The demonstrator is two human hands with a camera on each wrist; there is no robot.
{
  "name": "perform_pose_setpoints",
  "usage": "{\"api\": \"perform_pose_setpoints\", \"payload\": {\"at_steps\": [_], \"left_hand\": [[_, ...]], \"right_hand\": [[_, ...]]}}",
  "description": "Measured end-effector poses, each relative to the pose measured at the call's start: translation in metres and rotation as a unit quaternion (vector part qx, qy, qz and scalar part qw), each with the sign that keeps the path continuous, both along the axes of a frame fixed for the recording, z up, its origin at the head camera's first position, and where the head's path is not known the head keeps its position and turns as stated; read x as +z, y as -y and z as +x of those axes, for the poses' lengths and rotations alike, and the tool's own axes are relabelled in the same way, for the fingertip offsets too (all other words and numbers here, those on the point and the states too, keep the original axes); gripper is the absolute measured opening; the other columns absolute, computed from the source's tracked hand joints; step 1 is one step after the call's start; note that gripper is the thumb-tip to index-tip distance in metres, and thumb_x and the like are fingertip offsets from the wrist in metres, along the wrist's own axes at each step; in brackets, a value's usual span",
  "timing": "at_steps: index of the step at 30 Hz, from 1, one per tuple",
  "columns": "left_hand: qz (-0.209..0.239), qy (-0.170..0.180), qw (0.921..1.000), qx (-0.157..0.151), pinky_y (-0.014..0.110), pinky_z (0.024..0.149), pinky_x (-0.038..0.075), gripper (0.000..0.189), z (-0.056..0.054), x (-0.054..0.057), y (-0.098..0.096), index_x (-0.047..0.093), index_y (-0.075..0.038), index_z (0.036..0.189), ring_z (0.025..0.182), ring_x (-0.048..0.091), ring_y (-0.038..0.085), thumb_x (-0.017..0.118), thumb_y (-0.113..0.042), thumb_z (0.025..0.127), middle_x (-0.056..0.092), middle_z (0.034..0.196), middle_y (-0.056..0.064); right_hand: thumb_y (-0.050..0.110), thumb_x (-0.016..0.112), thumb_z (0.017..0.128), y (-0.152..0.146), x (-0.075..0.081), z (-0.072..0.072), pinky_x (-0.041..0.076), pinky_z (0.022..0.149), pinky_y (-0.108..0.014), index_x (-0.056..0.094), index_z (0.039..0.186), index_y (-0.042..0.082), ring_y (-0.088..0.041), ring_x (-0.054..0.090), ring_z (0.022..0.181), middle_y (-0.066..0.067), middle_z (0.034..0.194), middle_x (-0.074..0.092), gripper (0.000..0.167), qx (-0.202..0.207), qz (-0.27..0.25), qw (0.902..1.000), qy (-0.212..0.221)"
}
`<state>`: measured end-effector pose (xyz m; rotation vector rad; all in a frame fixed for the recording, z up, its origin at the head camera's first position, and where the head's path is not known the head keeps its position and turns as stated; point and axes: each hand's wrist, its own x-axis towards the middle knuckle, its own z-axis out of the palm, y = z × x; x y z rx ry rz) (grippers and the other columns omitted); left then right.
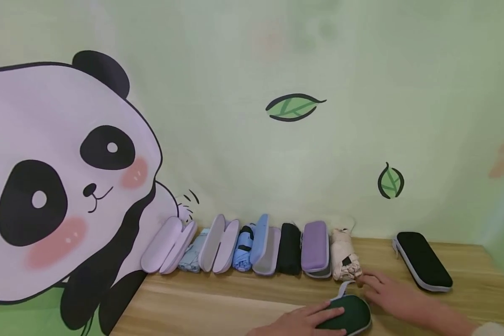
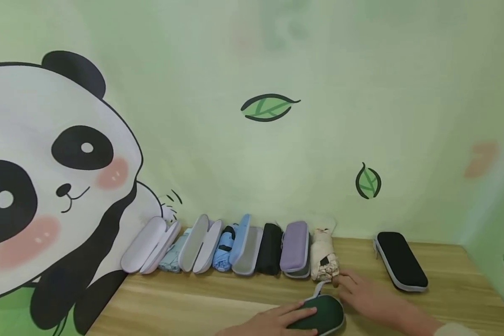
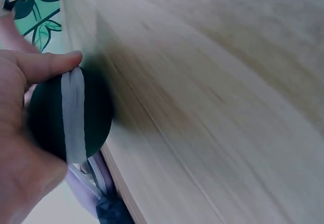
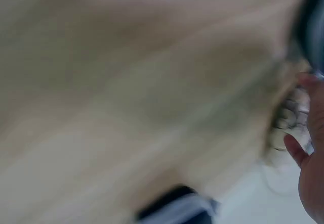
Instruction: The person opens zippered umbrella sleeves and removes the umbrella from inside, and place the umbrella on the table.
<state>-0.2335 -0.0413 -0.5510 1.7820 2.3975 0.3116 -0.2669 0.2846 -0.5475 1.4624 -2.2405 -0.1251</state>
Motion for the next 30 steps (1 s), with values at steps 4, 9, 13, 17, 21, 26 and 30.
{"api": "perform_pose_setpoints", "payload": {"at_steps": [4,9,13,17,21,26,30], "left_hand": [[-0.004,-0.053,0.9985,0.015,0.026,0.116,0.031,0.061,0.003,0.004,0.002,0.032,-0.025,0.161,0.154,0.019,0.024,0.051,-0.041,0.106,0.013,0.171,0.001],[-0.022,0.016,0.9946,0.1,0.036,0.11,0.042,0.064,-0.003,0.002,0.002,0.032,-0.034,0.16,0.154,0.02,0.028,0.055,-0.049,0.103,0.008,0.171,-0.008],[0.0,0.049,0.9923,0.114,0.041,0.109,0.042,0.072,-0.03,-0.051,0.005,0.022,-0.04,0.162,0.154,0.017,0.031,0.057,-0.054,0.1,-0.002,0.171,-0.01],[0.046,0.03,0.9875,0.148,0.046,0.109,0.042,0.068,-0.03,-0.087,0.005,0.024,-0.036,0.162,0.151,0.025,0.037,0.051,-0.056,0.102,0.004,0.171,-0.001],[0.062,-0.01,0.9755,0.211,0.045,0.108,0.044,0.064,0.004,-0.07,0.0,0.033,-0.027,0.16,0.146,0.036,0.037,0.041,-0.058,0.105,0.018,0.168,0.011],[-0.089,-0.201,0.9547,0.201,0.037,0.101,0.049,0.064,0.021,0.017,0.001,0.047,-0.03,0.152,0.133,0.05,0.029,0.04,-0.067,0.101,0.042,0.155,0.01],[-0.176,-0.216,0.9506,0.137,0.045,0.119,0.029,0.062,0.001,0.057,0.0,0.046,-0.039,0.15,0.153,0.023,0.026,0.029,-0.071,0.101,0.031,0.163,-0.003]], "right_hand": [[0.028,0.069,0.097,-0.003,-0.014,0.013,0.05,0.083,-0.037,0.066,0.086,0.025,-0.025,0.044,0.114,-0.004,0.124,0.054,0.012,-0.04,-0.059,0.997,0.03],[0.018,0.087,0.076,0.027,-0.021,0.031,0.044,0.087,-0.044,0.065,0.076,0.03,-0.031,0.041,0.115,-0.008,0.127,0.053,0.025,-0.147,-0.15,0.973,0.094],[0.015,0.089,0.07,0.055,-0.024,0.039,0.032,0.099,-0.036,0.065,0.072,0.029,-0.034,0.043,0.113,-0.012,0.127,0.055,0.027,-0.149,-0.183,0.9677,0.087],[0.024,0.083,0.078,0.085,-0.042,0.047,0.02,0.107,-0.027,0.066,0.071,0.03,-0.034,0.044,0.112,-0.015,0.125,0.057,0.02,-0.097,-0.244,0.9646,0.029],[0.044,0.05,0.106,0.101,-0.055,0.053,0.012,0.114,-0.021,0.065,0.071,0.033,-0.034,0.046,0.112,-0.017,0.123,0.061,0.039,-0.051,-0.29,0.9556,-0.02],[0.047,0.059,0.101,0.096,-0.032,0.048,0.038,0.104,-0.043,0.063,0.074,0.035,-0.036,0.046,0.118,-0.016,0.131,0.058,0.03,-0.093,-0.241,0.9658,0.021],[0.029,0.088,0.075,0.093,-0.019,0.049,0.049,0.085,-0.057,0.066,0.079,0.035,-0.036,0.045,0.123,-0.012,0.136,0.056,0.024,-0.122,-0.203,0.9696,0.063]]}}
